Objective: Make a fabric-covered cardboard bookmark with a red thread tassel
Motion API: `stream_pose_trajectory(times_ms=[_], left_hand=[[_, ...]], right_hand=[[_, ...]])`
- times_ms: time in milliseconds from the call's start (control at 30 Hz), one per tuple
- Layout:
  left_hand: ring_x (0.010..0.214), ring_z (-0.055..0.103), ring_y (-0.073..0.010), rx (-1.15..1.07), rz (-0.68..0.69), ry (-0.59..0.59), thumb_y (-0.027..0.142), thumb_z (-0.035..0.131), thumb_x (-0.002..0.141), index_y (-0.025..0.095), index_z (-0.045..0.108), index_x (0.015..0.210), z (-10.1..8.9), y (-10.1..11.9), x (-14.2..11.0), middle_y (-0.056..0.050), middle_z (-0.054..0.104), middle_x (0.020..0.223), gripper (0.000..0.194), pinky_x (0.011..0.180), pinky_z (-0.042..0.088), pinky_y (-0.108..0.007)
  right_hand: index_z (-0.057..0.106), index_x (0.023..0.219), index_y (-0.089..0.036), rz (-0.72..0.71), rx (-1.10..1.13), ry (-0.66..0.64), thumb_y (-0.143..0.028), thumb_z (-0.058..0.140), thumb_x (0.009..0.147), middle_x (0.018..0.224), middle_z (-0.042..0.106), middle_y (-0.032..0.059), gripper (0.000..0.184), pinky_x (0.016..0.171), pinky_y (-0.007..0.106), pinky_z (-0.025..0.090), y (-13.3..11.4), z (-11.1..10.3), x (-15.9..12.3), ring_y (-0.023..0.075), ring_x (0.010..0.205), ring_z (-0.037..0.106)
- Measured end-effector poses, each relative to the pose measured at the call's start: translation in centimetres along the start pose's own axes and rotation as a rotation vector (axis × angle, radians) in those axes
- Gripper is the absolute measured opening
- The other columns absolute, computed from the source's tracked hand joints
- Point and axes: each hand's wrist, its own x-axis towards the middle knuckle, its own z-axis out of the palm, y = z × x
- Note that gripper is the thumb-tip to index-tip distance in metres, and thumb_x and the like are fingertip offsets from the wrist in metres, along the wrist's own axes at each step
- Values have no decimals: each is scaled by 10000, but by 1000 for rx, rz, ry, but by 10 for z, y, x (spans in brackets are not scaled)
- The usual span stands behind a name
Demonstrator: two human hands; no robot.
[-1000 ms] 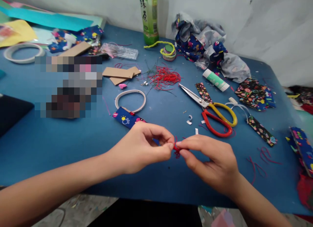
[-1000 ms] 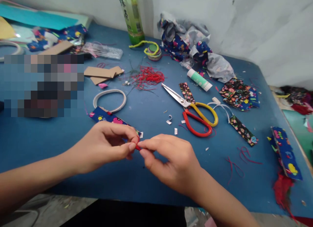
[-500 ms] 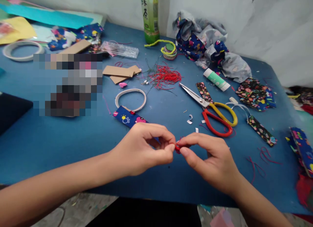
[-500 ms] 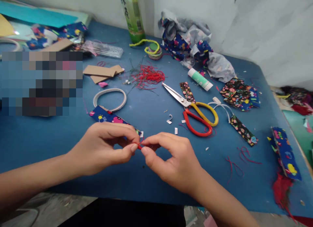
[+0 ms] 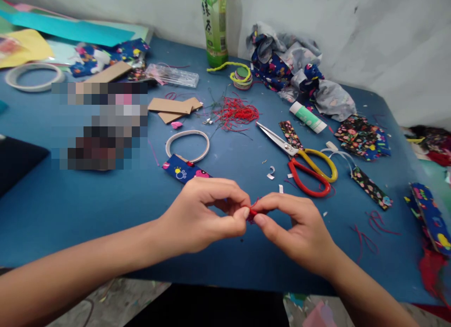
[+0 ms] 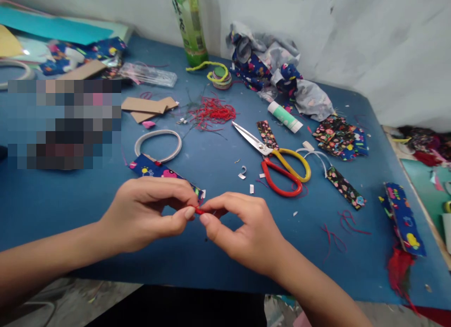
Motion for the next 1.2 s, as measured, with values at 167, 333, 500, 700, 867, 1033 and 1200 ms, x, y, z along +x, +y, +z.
stream_pose_trajectory(times_ms=[167, 333, 500, 700, 867, 1033, 1200], left_hand=[[544, 572, -68, -11, -14, -20, 90, 609, 717, 146, 669, 656, -1, 1, 0, 16, 647, 612, 102, 513, 464, -127], [553, 582, -82, -70, -129, -53, 165, 632, 753, 155, 704, 699, -3, 4, 2, 7, 665, 633, 92, 492, 457, -139], [524, 555, -87, -195, -248, -103, 214, 639, 763, 148, 712, 748, -3, 4, 1, -3, 653, 648, 99, 462, 441, -160], [501, 532, -77, -181, -285, -110, 211, 646, 745, 146, 704, 748, -2, 4, 1, -3, 651, 640, 88, 425, 391, -144], [521, 558, -81, -111, -248, -114, 215, 631, 756, 151, 706, 756, -2, 4, 3, 0, 664, 661, 98, 448, 427, -143], [614, 609, -81, 18, -117, -95, 170, 631, 763, 161, 693, 735, -3, 5, 1, 11, 684, 683, 68, 539, 470, -123], [609, 596, -74, 37, -96, -109, 152, 625, 757, 160, 659, 709, -3, 4, -1, 24, 660, 672, 59, 548, 468, -123]], right_hand=[[678, 828, -175, 2, 25, -5, -149, 606, 835, 779, 723, 0, 78, 664, 185, 525, 1, 2, -1, 96, 682, 659], [679, 806, -186, 73, 87, -24, -167, 569, 864, 751, 714, -12, 126, 660, 190, 516, 0, -2, -1, 99, 678, 653], [668, 781, -180, 134, 175, -53, -197, 556, 876, 702, 686, -15, 148, 623, 195, 504, -1, -4, 0, 102, 646, 634], [662, 765, -179, 154, 175, -59, -205, 554, 872, 693, 684, -11, 154, 604, 204, 500, -2, -3, 0, 109, 635, 630], [663, 769, -180, 137, 144, -53, -191, 557, 863, 694, 681, -16, 142, 615, 195, 499, -2, -3, 0, 102, 639, 629], [656, 758, -172, 102, 100, -48, -185, 561, 854, 687, 675, -17, 136, 609, 179, 487, -2, -3, -1, 91, 630, 619], [649, 769, -170, 65, 53, -33, -163, 572, 846, 709, 678, -13, 109, 621, 177, 485, 0, -1, -1, 87, 637, 616]])
